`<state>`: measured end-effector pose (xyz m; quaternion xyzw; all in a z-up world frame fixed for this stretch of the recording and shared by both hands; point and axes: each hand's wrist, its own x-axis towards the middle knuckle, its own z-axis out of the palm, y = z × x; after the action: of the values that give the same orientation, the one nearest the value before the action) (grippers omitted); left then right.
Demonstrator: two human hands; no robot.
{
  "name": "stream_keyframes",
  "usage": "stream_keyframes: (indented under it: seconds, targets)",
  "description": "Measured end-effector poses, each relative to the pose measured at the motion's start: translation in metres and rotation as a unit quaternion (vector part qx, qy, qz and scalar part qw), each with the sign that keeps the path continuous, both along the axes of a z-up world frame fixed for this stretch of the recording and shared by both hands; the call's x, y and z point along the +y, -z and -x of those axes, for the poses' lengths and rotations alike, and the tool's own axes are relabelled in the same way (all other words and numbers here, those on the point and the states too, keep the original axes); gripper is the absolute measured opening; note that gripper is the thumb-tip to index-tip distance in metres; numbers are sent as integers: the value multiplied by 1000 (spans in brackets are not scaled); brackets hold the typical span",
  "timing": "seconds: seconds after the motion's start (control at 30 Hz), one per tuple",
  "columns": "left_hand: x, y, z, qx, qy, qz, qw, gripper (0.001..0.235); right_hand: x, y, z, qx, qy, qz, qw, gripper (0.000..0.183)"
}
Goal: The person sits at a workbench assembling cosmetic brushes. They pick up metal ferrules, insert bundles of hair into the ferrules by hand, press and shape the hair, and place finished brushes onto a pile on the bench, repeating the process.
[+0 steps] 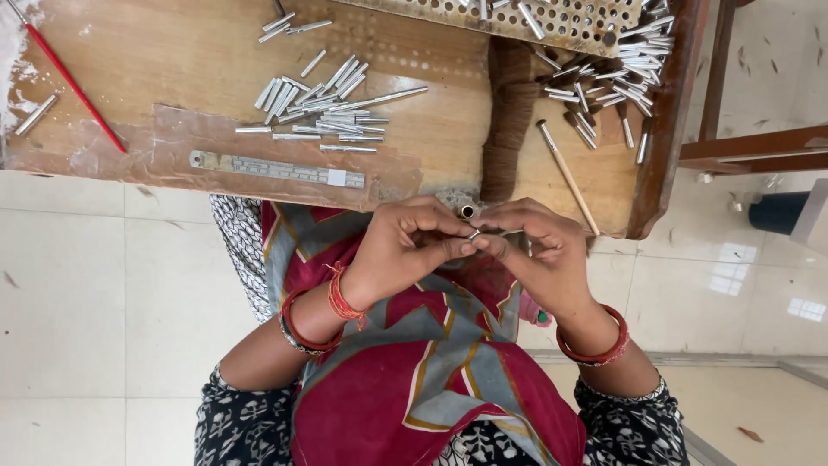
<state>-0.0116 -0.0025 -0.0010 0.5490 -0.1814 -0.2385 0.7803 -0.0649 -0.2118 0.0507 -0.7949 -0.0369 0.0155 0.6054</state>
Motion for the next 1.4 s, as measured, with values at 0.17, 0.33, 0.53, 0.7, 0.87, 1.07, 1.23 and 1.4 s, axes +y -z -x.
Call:
stream_keyframes:
  seconds: [0.17, 0.33, 0.53, 0.7, 0.87, 1.07, 1.23, 1.4]
  targets:
    - [0, -2, 4, 17, 13, -20, 1000, 12, 4, -4, 0, -36, 8, 45, 998, 15]
    - [-2, -5, 6, 23, 37, -22, 999, 13, 7, -15, 1, -51, 19, 74, 996, 12]
    - [-1, -4, 3, -101, 12, -26, 994, 19, 7, -13, 3, -17, 23, 39, 999, 8]
    - [0, -5, 1, -116, 7, -38, 992, 20, 7, -12, 5, 37, 43, 14, 998, 7]
    - [2, 0, 10, -46, -9, 21, 999, 24, 13, -18, 2, 30, 28, 39, 998, 8]
    - [12, -6, 21, -221, -71, -65, 970, 33, 18, -7, 13, -11, 3, 61, 998, 12]
    - [23, -20, 7, -650, -116, -152, 736, 35, 16, 2, 20, 79, -9, -5, 997, 6]
    - [29, -10, 17, -429, -112, -151, 883, 30, 23, 3, 21, 119, 22, -53, 991, 9]
